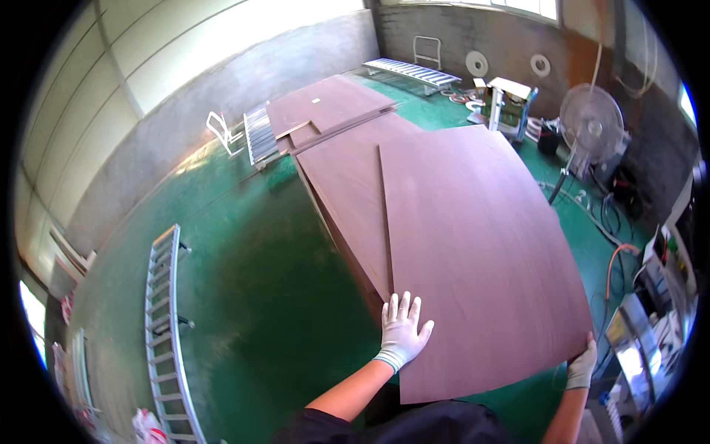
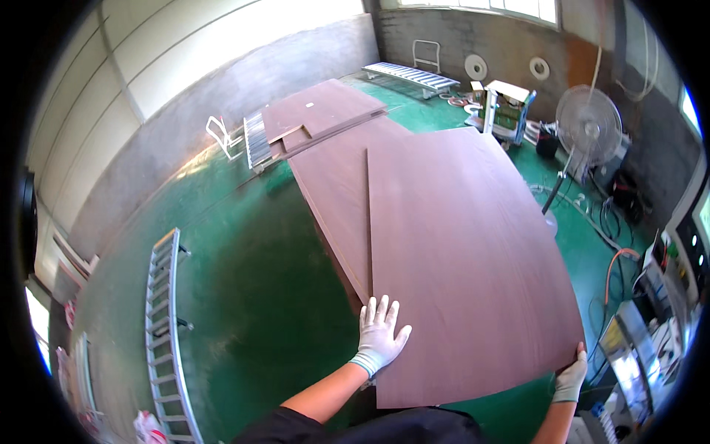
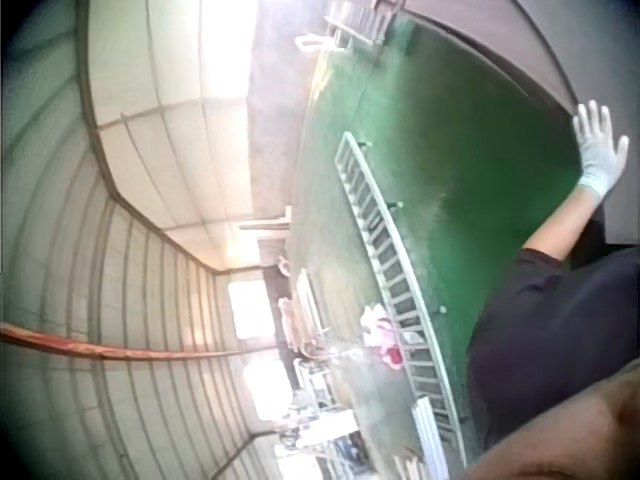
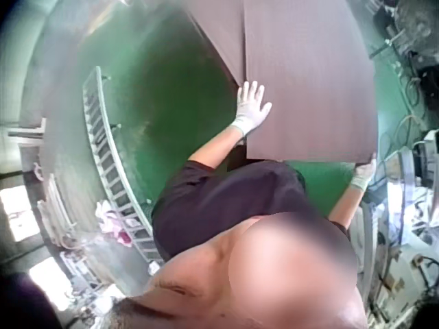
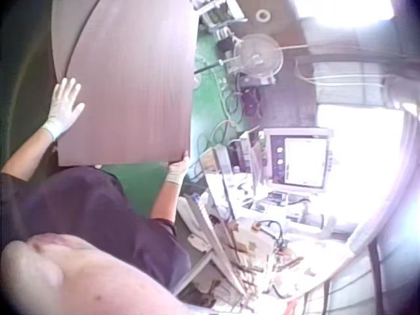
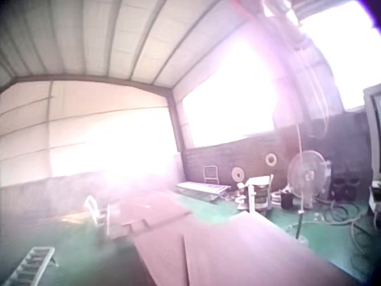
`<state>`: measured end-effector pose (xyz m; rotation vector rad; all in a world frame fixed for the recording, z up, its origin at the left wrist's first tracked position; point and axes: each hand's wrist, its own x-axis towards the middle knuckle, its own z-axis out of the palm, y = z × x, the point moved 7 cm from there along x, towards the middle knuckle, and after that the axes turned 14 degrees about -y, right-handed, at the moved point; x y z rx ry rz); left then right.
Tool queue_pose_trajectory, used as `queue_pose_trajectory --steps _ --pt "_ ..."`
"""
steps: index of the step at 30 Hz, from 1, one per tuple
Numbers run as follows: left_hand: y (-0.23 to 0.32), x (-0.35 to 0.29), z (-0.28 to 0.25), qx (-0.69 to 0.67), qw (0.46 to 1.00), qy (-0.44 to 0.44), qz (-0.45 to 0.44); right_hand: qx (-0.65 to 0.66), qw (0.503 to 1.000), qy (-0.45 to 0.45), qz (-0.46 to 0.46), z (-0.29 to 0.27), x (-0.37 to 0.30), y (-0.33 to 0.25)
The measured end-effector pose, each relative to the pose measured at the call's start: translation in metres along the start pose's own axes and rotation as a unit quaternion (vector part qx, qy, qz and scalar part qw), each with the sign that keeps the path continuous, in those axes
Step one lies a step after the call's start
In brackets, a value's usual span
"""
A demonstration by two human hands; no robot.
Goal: The person picks up wooden panels from a stack one at a time and feeds them into an edge banding machine.
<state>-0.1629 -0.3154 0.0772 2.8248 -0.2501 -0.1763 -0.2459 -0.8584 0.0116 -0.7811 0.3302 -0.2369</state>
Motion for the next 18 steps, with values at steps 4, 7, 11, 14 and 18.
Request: queue_pose_trajectory --steps 4,7,11,14,18 --pt "0.017 0.005 0.006 -0.017 0.999 -0.003 0.028 -0.148 0.974 -0.002 -0.171 0.081 -0.025 -0.114" --pt "0.029 0.029 0.021 -0.067 0.993 -0.071 0.059 -0.177 0.947 -0.021 -0.269 0.203 -0.061 -0.171" --pt "0.044 0.051 -0.004 -0.180 0.961 -0.152 0.144 -0.323 0.852 0.041 -0.411 0.357 -0.116 -0.193" --pt "0.042 0.077 -0.032 -0.348 0.891 -0.224 0.188 -0.299 0.844 -0.003 -0.445 0.405 -0.134 -0.190" --pt "0.038 0.081 -0.120 -0.555 0.762 -0.183 0.279 -0.361 0.806 -0.026 -0.468 0.447 -0.172 -0.162"
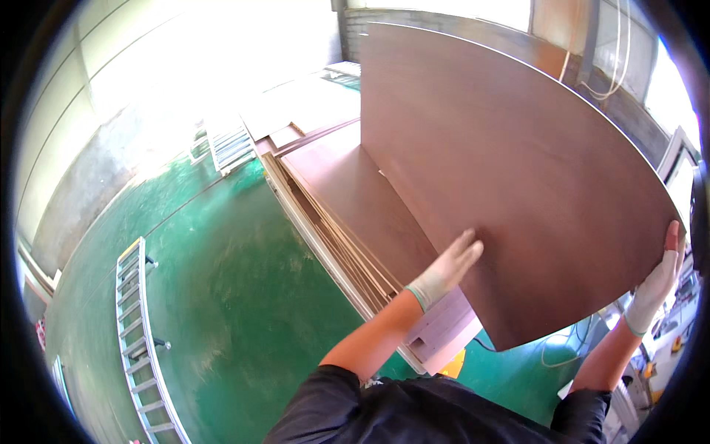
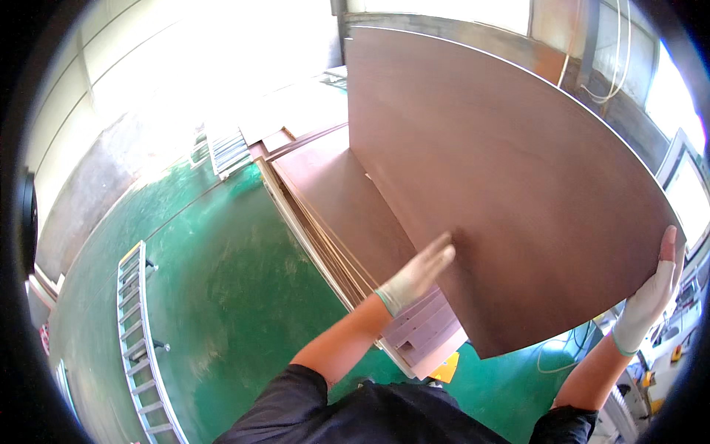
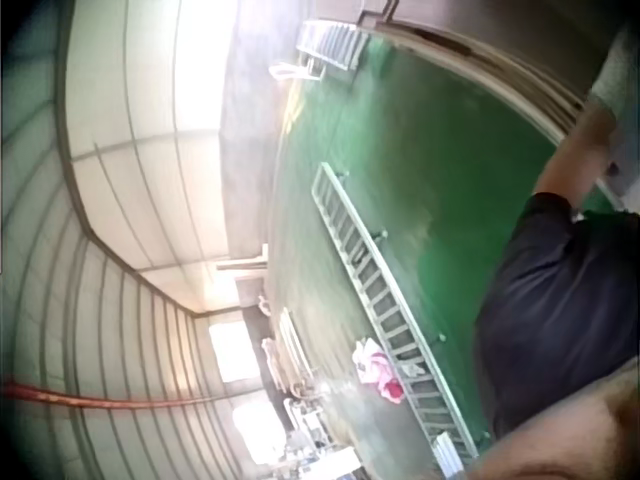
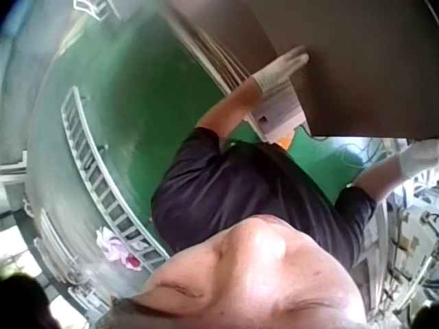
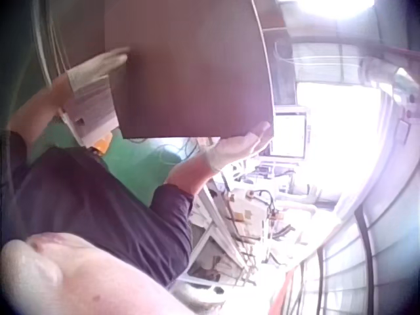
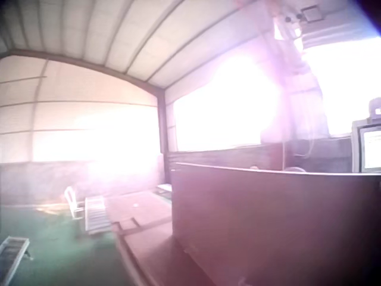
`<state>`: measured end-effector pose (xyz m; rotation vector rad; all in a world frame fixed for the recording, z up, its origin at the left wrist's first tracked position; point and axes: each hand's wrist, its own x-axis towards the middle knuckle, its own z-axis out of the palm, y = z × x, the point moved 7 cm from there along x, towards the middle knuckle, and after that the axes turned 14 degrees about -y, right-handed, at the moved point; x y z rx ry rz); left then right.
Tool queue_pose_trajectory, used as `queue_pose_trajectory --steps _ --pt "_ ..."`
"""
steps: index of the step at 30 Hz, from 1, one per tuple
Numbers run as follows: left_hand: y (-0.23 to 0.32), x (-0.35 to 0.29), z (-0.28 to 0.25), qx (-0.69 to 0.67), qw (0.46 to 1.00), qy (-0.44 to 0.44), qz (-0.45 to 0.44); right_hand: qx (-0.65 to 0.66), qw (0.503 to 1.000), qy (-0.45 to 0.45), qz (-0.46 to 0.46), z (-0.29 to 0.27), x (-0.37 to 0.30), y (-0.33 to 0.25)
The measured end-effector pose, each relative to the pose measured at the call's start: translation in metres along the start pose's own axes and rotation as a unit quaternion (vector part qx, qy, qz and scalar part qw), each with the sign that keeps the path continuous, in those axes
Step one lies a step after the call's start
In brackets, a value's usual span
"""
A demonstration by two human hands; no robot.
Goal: The person picks up wooden panels from a stack one at a time and feeds them into an edge banding machine.
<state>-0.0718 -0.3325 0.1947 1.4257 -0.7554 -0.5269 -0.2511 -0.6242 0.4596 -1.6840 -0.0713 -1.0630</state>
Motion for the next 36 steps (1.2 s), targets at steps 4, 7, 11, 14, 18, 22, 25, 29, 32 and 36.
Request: queue_pose_trajectory --steps 4,7,11,14,18,22,25,29,32,36 --pt "0.115 -0.017 -0.011 0.008 0.990 -0.013 0.142 -0.125 0.990 0.048 -0.049 -0.001 -0.046 -0.039" --pt "0.151 -0.028 -0.017 0.041 0.978 0.015 0.204 -0.166 0.980 -0.016 -0.110 0.036 -0.075 -0.061" --pt "0.176 -0.049 -0.017 -0.070 0.970 0.043 0.228 -0.106 0.985 -0.026 -0.131 0.072 -0.124 -0.085" --pt "0.183 -0.064 -0.001 -0.238 0.946 0.039 0.218 -0.034 0.977 -0.147 -0.149 0.092 -0.151 -0.102" --pt "0.182 -0.120 -0.046 -0.380 0.900 -0.002 0.212 -0.041 0.849 -0.480 -0.216 0.165 -0.157 -0.119" --pt "0.168 -0.184 -0.028 -0.289 0.927 0.110 0.215 -0.100 0.840 -0.491 -0.208 0.148 -0.215 -0.102" --pt "0.122 -0.216 -0.015 -0.356 0.886 0.249 0.160 -0.101 0.859 -0.461 -0.197 0.124 -0.273 -0.061" --pt "-0.019 -0.265 0.006 -0.436 0.843 0.303 -0.090 -0.183 0.877 -0.419 -0.148 0.089 -0.359 -0.002" --pt "-0.122 -0.294 0.032 -0.491 0.779 0.348 -0.176 -0.257 0.860 -0.436 -0.064 0.065 -0.437 0.062" --pt "-0.138 -0.302 0.071 -0.494 0.783 0.306 -0.221 -0.278 0.885 -0.363 0.091 0.031 -0.469 0.076"
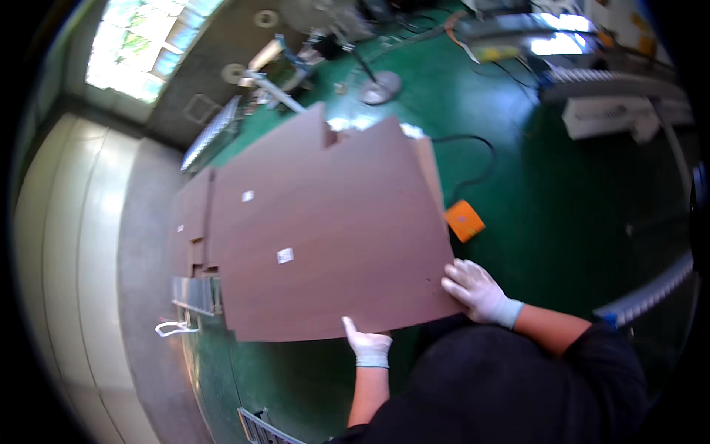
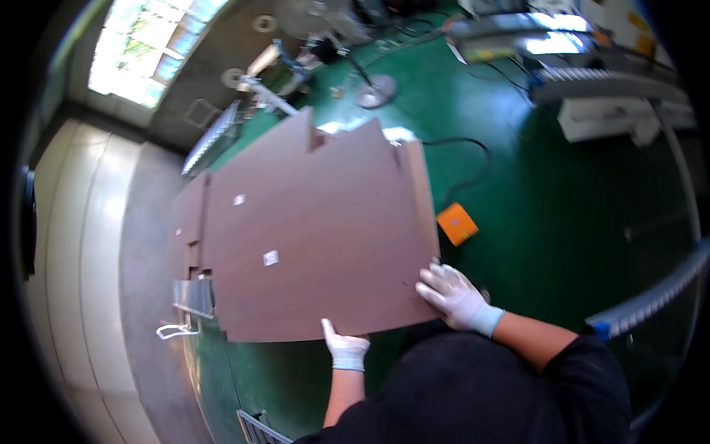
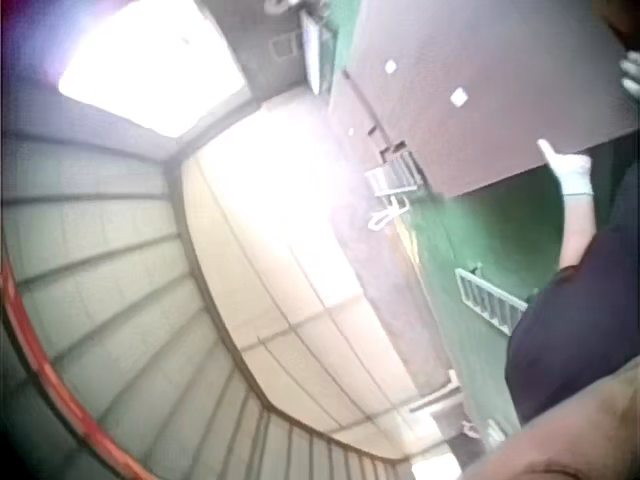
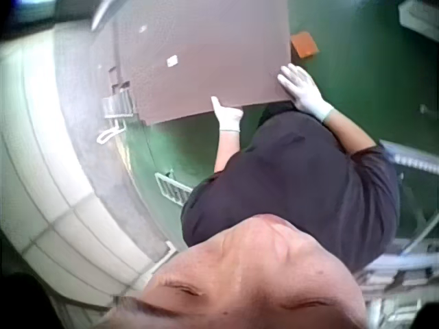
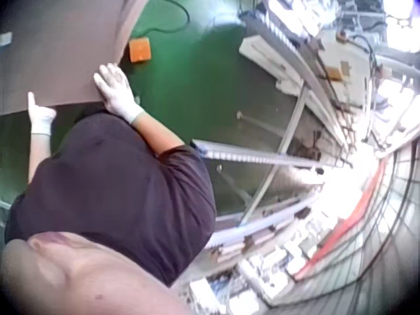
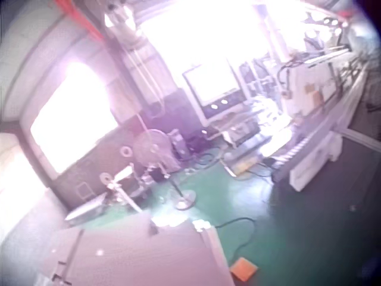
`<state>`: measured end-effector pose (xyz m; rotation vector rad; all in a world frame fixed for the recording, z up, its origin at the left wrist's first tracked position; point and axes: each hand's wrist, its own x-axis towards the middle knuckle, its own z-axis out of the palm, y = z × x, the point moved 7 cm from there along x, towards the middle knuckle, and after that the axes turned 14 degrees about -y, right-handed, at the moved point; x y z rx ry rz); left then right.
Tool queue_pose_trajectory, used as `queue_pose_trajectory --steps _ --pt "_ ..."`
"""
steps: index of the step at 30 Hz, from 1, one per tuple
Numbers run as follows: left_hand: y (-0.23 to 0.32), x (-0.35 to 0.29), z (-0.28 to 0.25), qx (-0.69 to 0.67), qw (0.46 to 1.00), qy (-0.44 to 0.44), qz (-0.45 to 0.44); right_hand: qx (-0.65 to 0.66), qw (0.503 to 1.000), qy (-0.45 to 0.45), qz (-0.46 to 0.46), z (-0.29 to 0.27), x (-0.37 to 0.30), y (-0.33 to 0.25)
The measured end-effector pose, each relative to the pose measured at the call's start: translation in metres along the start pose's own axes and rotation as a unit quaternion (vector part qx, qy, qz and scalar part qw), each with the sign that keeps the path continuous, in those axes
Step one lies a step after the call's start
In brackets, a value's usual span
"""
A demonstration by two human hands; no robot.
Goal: The person picks up wooden panels from a stack one at a time and feeds them into an edge banding machine.
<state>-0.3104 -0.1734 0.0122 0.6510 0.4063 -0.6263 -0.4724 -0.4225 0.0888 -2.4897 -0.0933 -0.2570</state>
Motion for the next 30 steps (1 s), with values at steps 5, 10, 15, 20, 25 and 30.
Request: queue_pose_trajectory --steps 5,10,15,20,25,30 --pt "-0.019 -0.032 0.011 0.012 0.996 0.029 -0.086 0.429 0.863 0.110 0.245 0.040 -0.071 0.059" --pt "-0.022 -0.038 0.005 0.009 0.996 0.028 -0.080 0.702 0.660 0.041 0.264 0.025 -0.047 0.055" --pt "-0.027 -0.038 0.003 -0.095 0.984 -0.045 -0.141 0.540 0.782 -0.014 0.310 0.001 0.019 0.084" --pt "0.055 -0.023 -0.018 -0.166 0.980 -0.102 -0.031 0.564 0.747 0.094 0.339 0.005 0.048 0.114" --pt "0.215 0.020 -0.114 -0.037 0.975 -0.121 0.184 0.528 0.766 0.077 0.357 -0.007 0.048 0.100" --pt "0.226 0.049 -0.125 -0.084 0.977 -0.066 0.186 0.528 0.766 0.132 0.343 -0.013 0.014 0.111"
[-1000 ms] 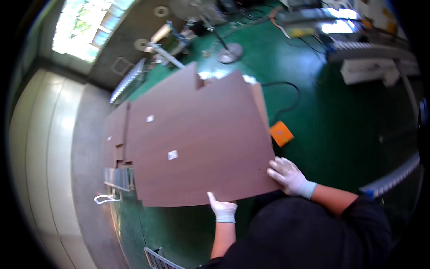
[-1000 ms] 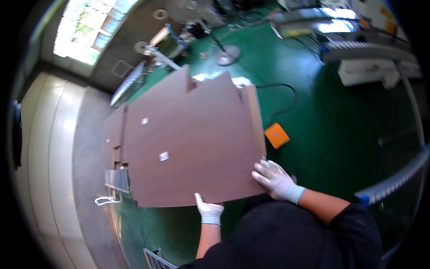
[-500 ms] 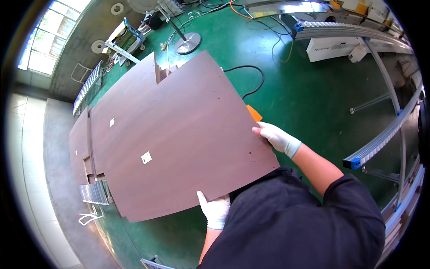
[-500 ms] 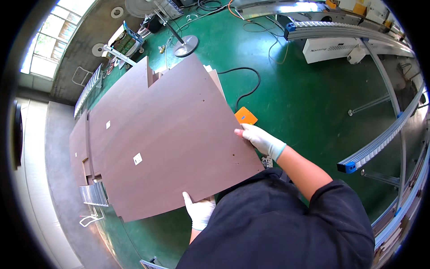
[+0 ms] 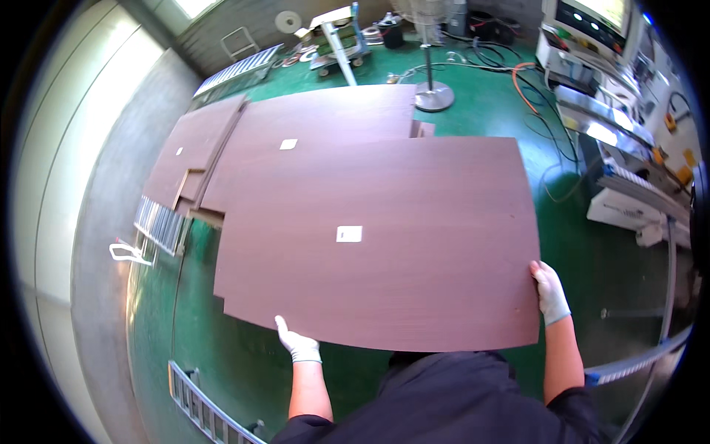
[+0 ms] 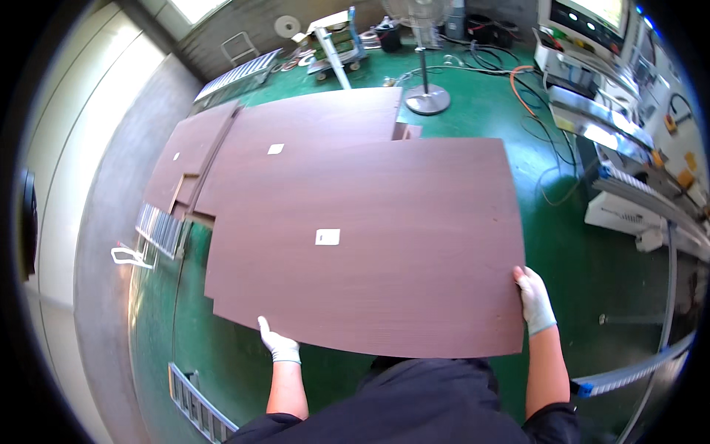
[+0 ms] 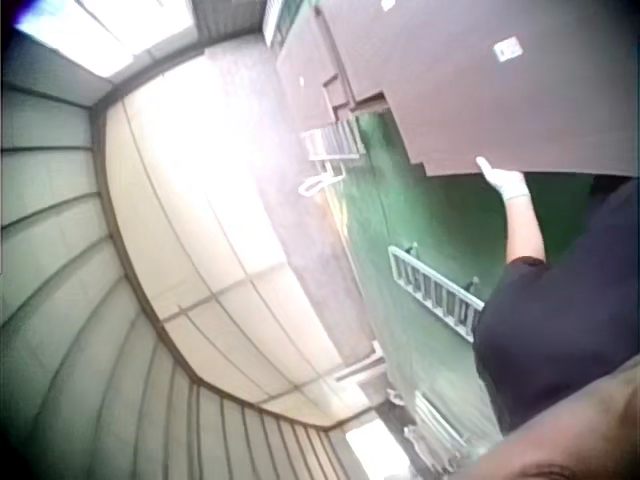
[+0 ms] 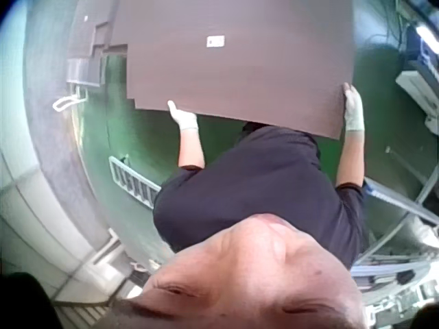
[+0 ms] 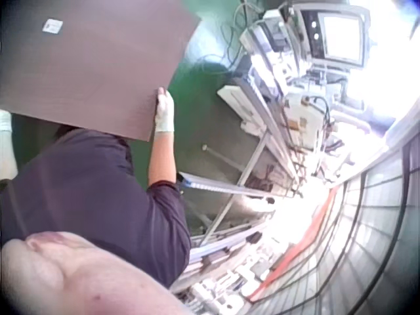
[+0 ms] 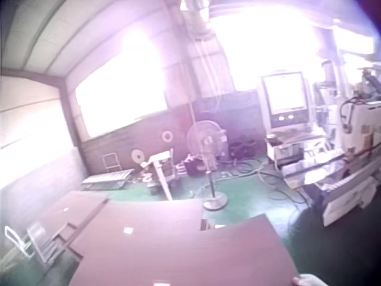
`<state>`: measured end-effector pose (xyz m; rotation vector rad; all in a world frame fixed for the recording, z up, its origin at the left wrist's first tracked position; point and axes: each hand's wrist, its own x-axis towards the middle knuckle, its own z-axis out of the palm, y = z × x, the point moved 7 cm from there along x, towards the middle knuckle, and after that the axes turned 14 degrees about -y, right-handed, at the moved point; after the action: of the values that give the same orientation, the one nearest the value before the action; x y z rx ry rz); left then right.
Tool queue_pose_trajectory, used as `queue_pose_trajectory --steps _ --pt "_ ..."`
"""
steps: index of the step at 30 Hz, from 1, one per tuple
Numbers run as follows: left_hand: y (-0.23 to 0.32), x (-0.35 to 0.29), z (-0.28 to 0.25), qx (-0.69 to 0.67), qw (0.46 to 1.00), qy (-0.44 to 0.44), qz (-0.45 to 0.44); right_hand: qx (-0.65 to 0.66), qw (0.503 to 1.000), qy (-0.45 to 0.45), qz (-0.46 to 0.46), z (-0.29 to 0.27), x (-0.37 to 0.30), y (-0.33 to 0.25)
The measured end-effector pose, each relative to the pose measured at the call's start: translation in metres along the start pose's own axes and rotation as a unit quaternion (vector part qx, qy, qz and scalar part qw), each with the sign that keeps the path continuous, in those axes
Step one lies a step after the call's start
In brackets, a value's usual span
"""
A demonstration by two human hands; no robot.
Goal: The person picks up wooden panels from a stack one at a time and feeds them into an edge banding machine.
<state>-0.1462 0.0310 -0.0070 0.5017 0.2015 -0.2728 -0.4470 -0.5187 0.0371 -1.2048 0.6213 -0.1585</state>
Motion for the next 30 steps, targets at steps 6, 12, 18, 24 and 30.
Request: queue_pose_trajectory --steps 6,12,18,24,30 --pt "-0.069 -0.018 0.043 0.024 0.989 0.017 -0.145 0.000 0.997 0.070 0.010 -0.075 -0.039 -0.003" --pt "-0.119 -0.047 0.053 -0.027 0.961 -0.015 -0.274 0.089 0.978 0.187 0.034 -0.132 -0.128 0.027" --pt "-0.167 -0.031 0.074 -0.019 0.936 -0.033 -0.351 0.081 0.956 0.277 -0.058 -0.135 -0.220 0.039" --pt "-0.235 -0.032 0.121 0.042 0.915 -0.129 -0.380 0.112 0.900 0.411 -0.093 -0.153 -0.328 0.093" --pt "-0.331 -0.047 0.172 0.116 0.860 -0.167 -0.468 0.186 0.810 0.538 -0.145 -0.119 -0.416 0.095"
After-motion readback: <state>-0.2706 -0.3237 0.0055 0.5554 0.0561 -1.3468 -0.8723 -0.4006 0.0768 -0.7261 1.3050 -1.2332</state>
